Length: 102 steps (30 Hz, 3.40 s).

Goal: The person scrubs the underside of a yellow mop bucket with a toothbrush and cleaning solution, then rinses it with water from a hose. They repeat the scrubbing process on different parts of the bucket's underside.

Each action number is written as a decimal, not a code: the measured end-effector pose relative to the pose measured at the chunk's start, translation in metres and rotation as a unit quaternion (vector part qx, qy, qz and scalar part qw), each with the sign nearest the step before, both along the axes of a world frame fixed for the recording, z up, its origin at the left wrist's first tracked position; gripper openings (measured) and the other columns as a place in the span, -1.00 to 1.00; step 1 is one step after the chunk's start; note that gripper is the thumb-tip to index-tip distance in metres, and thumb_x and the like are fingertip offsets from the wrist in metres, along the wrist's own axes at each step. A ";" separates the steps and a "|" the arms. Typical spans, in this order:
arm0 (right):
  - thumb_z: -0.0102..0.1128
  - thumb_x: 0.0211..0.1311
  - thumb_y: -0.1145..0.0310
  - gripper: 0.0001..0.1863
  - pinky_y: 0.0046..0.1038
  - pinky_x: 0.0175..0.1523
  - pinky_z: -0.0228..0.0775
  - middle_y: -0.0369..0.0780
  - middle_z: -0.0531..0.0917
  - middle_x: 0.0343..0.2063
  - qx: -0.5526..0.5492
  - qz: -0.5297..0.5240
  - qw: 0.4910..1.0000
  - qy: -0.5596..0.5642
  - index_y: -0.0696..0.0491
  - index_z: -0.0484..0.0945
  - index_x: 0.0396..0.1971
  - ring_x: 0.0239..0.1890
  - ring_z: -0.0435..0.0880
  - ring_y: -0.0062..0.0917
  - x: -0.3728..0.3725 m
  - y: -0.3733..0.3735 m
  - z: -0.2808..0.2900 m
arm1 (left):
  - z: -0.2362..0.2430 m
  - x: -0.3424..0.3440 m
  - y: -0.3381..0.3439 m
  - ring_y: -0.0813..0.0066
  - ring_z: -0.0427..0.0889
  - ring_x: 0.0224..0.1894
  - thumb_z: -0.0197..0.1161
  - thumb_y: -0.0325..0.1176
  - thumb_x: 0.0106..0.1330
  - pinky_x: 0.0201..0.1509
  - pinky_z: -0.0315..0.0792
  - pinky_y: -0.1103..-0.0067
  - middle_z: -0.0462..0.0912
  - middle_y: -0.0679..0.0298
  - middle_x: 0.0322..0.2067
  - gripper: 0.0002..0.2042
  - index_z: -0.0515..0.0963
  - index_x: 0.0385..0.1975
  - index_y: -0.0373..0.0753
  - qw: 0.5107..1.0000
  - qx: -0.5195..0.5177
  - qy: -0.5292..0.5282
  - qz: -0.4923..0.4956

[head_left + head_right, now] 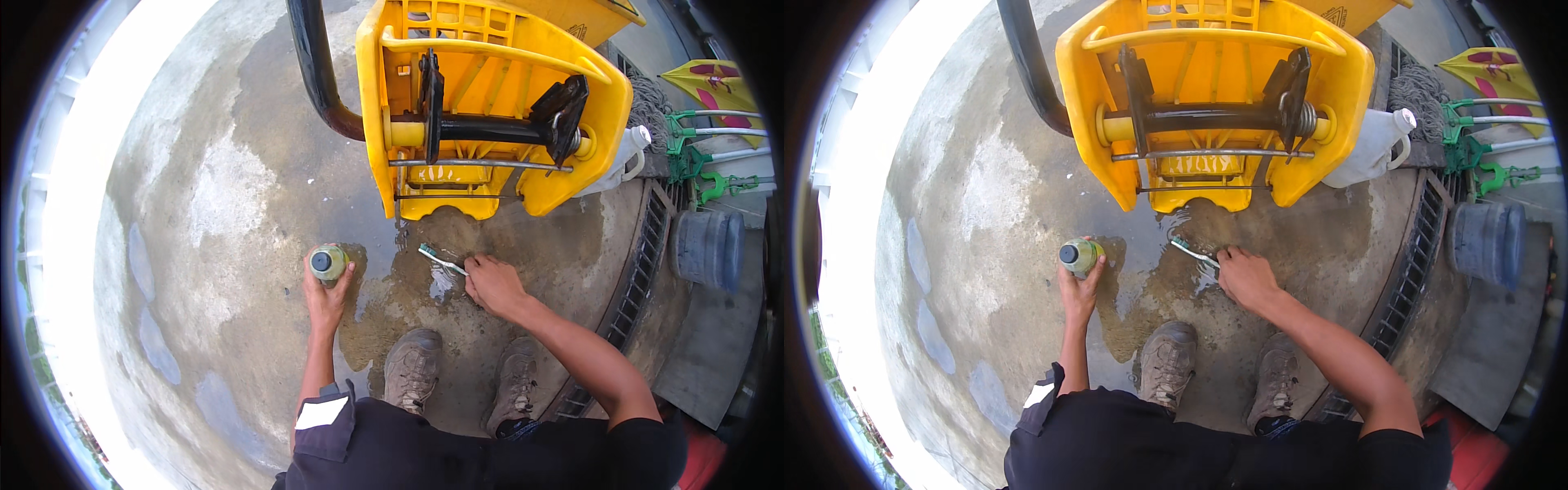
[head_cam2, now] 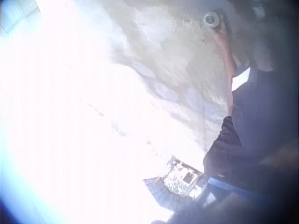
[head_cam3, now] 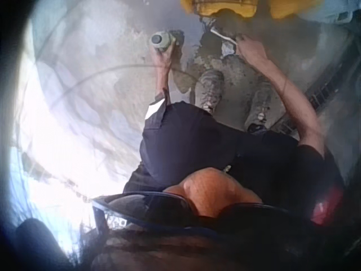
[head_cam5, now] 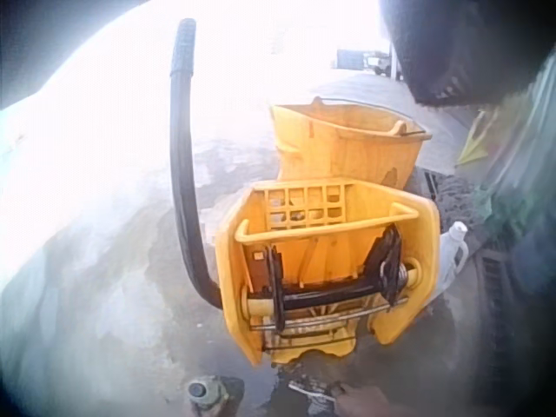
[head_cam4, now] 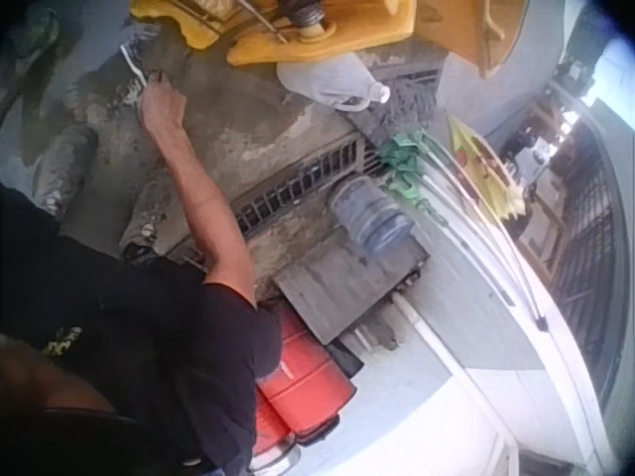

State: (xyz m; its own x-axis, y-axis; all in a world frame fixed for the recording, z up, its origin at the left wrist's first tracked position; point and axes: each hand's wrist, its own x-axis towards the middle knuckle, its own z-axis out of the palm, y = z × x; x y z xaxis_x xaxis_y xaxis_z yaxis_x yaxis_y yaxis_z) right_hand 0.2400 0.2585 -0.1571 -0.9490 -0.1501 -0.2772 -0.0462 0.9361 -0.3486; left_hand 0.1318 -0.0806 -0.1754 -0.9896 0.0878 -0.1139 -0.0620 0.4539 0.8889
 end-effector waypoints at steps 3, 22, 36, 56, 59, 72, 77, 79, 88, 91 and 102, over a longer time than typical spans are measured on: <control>0.15 0.43 0.34 -0.76 0.06 -0.14 0.60 0.08 0.70 -0.20 -0.032 -0.153 0.988 0.001 0.19 0.49 -0.07 -0.20 0.74 0.09 0.007 -0.021 0.010 | 0.006 0.016 0.008 0.08 0.69 0.04 0.64 -0.17 0.22 0.15 0.58 0.23 0.69 0.06 -0.03 -0.37 0.52 0.21 -0.28 0.989 -0.081 0.033 -0.117; -0.06 0.64 0.32 -0.73 0.12 -0.20 0.46 0.17 0.71 -0.40 -0.157 -0.517 0.835 0.102 0.22 0.54 -0.11 -0.24 0.71 0.23 -0.074 -0.029 0.018 | 0.048 -0.041 0.178 -0.13 0.64 0.20 0.45 0.04 0.34 0.13 0.60 0.11 0.66 -0.16 0.11 -0.22 0.37 0.38 -0.39 0.949 -0.158 0.064 -0.267; -0.11 0.68 0.31 -0.68 -0.12 -0.13 0.43 0.06 0.69 -0.35 -0.226 -0.571 0.788 0.040 0.23 0.56 -0.13 -0.23 0.71 0.05 -0.064 -0.058 0.016 | 0.034 -0.060 0.201 -0.12 0.50 0.35 0.54 -0.19 0.24 0.43 0.37 0.10 0.59 -0.10 0.25 -0.32 0.48 0.35 -0.26 0.928 -0.214 0.205 -0.228; -0.15 0.71 0.23 -0.62 -0.10 -0.08 0.43 0.10 0.70 -0.29 -0.321 -0.566 0.758 0.049 0.24 0.55 -0.09 -0.18 0.70 -0.02 -0.082 -0.050 -0.001 | 0.025 -0.044 0.192 -0.24 0.52 0.23 0.54 -0.36 0.20 0.31 0.38 0.04 0.58 -0.17 0.17 -0.30 0.44 0.38 -0.24 0.972 -0.114 0.126 -0.162; -0.15 0.72 0.26 -0.63 -0.23 -0.21 0.39 -0.03 0.65 -0.43 -0.323 -0.574 0.745 0.105 0.22 0.57 -0.14 -0.39 0.63 -0.30 -0.088 -0.041 -0.004 | 0.029 -0.043 0.191 -0.18 0.53 0.21 0.54 -0.34 0.18 0.31 0.39 0.10 0.64 -0.11 0.10 -0.36 0.49 0.28 -0.35 0.969 -0.129 0.140 -0.154; -0.12 0.71 0.26 -0.65 -0.08 -0.15 0.45 0.12 0.70 -0.33 -0.264 -0.569 0.773 0.099 0.24 0.53 -0.13 -0.22 0.73 0.05 -0.088 -0.045 0.007 | 0.036 -0.045 0.184 -0.15 0.61 0.17 0.54 -0.34 0.17 0.26 0.48 0.16 0.70 -0.10 0.05 -0.38 0.54 0.24 -0.43 0.980 -0.079 0.110 -0.147; -0.07 0.68 0.28 -0.70 0.05 -0.16 0.45 0.17 0.70 -0.35 -0.176 -0.567 0.802 0.069 0.21 0.53 -0.09 -0.19 0.71 0.18 -0.085 -0.049 0.003 | 0.032 -0.042 0.182 -0.14 0.61 0.19 0.54 -0.34 0.18 0.28 0.49 0.17 0.70 -0.11 0.07 -0.37 0.53 0.25 -0.42 0.981 -0.075 0.109 -0.142; -0.05 0.66 0.31 -0.75 0.17 -0.17 0.42 0.19 0.69 -0.41 -0.213 -0.562 0.789 0.130 0.19 0.52 -0.04 -0.22 0.70 0.21 -0.090 -0.047 0.001 | 0.030 -0.041 0.181 -0.13 0.60 0.21 0.55 -0.33 0.18 0.31 0.47 0.18 0.68 -0.11 0.11 -0.36 0.52 0.27 -0.41 0.980 -0.082 0.119 -0.138; -0.11 0.69 0.25 -0.69 0.15 -0.19 0.44 0.15 0.71 -0.40 -0.206 -0.568 0.784 0.141 0.17 0.53 -0.02 -0.26 0.70 0.21 -0.095 -0.046 -0.001 | 0.031 -0.040 0.179 -0.09 0.59 0.25 0.55 -0.34 0.19 0.35 0.45 0.19 0.66 -0.09 0.17 -0.33 0.49 0.33 -0.35 0.986 -0.061 0.087 -0.132; -0.14 0.70 0.24 -0.66 0.12 -0.20 0.43 0.16 0.72 -0.37 -0.185 -0.561 0.798 0.121 0.20 0.53 -0.04 -0.24 0.69 0.24 -0.094 -0.047 -0.003 | 0.031 -0.039 0.179 -0.07 0.60 0.24 0.55 -0.35 0.19 0.34 0.46 0.20 0.66 -0.09 0.16 -0.33 0.49 0.34 -0.33 0.986 -0.062 0.086 -0.131; -0.07 0.73 0.11 -0.67 -0.60 -0.62 -0.01 -0.41 0.39 -0.61 -0.683 -0.570 0.455 -0.046 -0.01 0.44 -0.27 -0.70 0.23 -0.74 -0.097 -0.042 0.010 | 0.027 -0.041 0.178 0.05 0.71 0.13 0.55 -0.35 0.23 0.20 0.56 0.30 0.70 -0.11 0.04 -0.35 0.48 0.32 -0.39 0.992 0.036 0.045 -0.108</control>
